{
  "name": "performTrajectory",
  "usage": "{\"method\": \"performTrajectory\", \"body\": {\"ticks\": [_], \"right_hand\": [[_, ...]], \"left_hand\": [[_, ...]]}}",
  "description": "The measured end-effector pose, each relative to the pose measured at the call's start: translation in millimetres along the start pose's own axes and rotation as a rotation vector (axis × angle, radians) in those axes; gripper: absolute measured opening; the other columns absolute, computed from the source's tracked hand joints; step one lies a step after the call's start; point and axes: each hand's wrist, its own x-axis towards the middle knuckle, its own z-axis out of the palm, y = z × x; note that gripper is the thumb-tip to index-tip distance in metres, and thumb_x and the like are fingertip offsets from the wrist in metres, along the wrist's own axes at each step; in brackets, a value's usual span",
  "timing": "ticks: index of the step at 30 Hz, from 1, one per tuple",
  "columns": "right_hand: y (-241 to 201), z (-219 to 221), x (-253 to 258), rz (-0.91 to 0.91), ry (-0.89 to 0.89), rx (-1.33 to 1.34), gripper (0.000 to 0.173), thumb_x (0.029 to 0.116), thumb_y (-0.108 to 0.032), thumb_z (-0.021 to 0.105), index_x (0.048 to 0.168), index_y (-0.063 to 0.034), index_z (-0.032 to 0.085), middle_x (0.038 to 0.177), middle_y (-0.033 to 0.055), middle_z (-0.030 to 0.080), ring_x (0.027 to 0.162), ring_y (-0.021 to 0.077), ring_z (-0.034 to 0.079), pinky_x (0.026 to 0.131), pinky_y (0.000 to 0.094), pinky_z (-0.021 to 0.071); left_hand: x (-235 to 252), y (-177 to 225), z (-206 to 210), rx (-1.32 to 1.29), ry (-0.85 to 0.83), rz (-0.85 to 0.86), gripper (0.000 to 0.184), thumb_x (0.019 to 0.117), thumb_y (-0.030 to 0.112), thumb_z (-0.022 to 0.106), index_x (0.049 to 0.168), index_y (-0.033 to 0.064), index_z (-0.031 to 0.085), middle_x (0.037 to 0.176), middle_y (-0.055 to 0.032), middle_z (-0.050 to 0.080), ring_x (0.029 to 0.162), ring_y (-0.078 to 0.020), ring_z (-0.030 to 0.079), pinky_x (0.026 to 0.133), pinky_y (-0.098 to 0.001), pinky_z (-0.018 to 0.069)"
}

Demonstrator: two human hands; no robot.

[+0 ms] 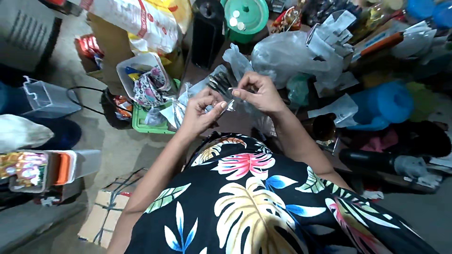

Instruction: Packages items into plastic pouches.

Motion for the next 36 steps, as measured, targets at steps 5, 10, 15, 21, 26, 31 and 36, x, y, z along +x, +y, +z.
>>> {"method": "performTrajectory", "body": {"ticks": [5, 10, 15, 21, 26, 31, 36], "right_hand": [[-3.6, 15.3, 3.4, -0.022, 0.013, 0.046, 0.012, 0.096, -0.007, 0.068, 0.101, 0.0022, 0.072, 0.097, 0.0036, 0.069, 0.087, 0.0036, 0.065, 0.081, 0.0218, 0.0567], [-3.6, 18.3, 1.0, 0.021, 0.033, 0.194, 0.008, 0.0963, -0.002, 0.064, 0.104, -0.0003, 0.063, 0.095, 0.0001, 0.068, 0.082, 0.0052, 0.066, 0.077, 0.0253, 0.0591], [-10.2, 15.9, -0.5, 0.094, -0.066, 0.191, 0.029, 0.0912, 0.002, 0.065, 0.118, 0.0043, 0.054, 0.104, 0.0064, 0.068, 0.091, 0.0089, 0.068, 0.083, 0.0273, 0.0589], [-15.1, 17.3, -2.8, 0.166, -0.057, 0.008, 0.011, 0.0956, -0.012, 0.07, 0.098, -0.0017, 0.069, 0.083, -0.0027, 0.069, 0.07, 0.0003, 0.064, 0.068, 0.0191, 0.0567], [-8.9, 23.8, -0.6, 0.179, 0.023, -0.047, 0.019, 0.103, -0.02, 0.061, 0.091, -0.0061, 0.064, 0.076, -0.0074, 0.061, 0.063, -0.0035, 0.056, 0.062, 0.0155, 0.05], [1.2, 31.6, 1.9, 0.249, 0.014, 0.809, 0.023, 0.1108, -0.026, 0.041, 0.1, -0.0205, 0.061, 0.091, -0.0063, 0.068, 0.087, 0.0065, 0.066, 0.083, 0.0274, 0.0578], [7.9, 41.5, 2.2, 0.292, -0.137, 0.927, 0.029, 0.1118, -0.032, 0.039, 0.09, -0.0204, 0.054, 0.058, -0.0112, 0.049, 0.051, 0.0022, 0.049, 0.058, 0.0218, 0.0491]], "left_hand": [[0.5, 4.9, 9.2, -0.303, 0.167, -0.025, 0.051, 0.0873, 0.02, 0.079, 0.125, 0.0103, 0.045, 0.131, -0.0019, 0.06, 0.113, -0.0149, 0.065, 0.097, -0.0352, 0.057], [-0.4, 7.6, 8.2, -0.24, 0.237, -0.13, 0.014, 0.0921, 0.004, 0.07, 0.105, 0.008, 0.068, 0.093, 0.0074, 0.07, 0.085, -0.0033, 0.067, 0.08, -0.0243, 0.058], [-2.0, 7.1, 10.4, -0.26, 0.227, -0.131, 0.017, 0.0891, -0.001, 0.072, 0.103, 0.0074, 0.069, 0.096, 0.0058, 0.073, 0.089, -0.005, 0.069, 0.084, -0.0256, 0.0591], [-3.1, 6.1, 15.0, -0.15, 0.227, -0.111, 0.006, 0.0949, 0.002, 0.066, 0.1, 0.0026, 0.07, 0.087, 0.0072, 0.071, 0.073, 0.0023, 0.063, 0.069, -0.0181, 0.0545], [-6.3, -0.6, 9.2, -0.347, 0.162, -0.134, 0.016, 0.0984, 0.021, 0.066, 0.082, 0.0196, 0.067, 0.082, 0.0146, 0.066, 0.075, 0.0044, 0.06, 0.068, -0.0169, 0.0517], [-15.4, -8.4, -0.2, -0.552, -0.157, -0.038, 0.026, 0.0937, 0.049, 0.069, 0.079, 0.0271, 0.069, 0.122, 0.0105, 0.063, 0.114, -0.0024, 0.056, 0.091, -0.0209, 0.0488], [-13.6, 0.4, -6.0, -0.954, -0.049, -0.153, 0.019, 0.1057, 0.038, 0.054, 0.098, 0.0257, 0.066, 0.087, 0.0106, 0.07, 0.055, 0.0044, 0.053, 0.047, -0.0116, 0.0431]]}}
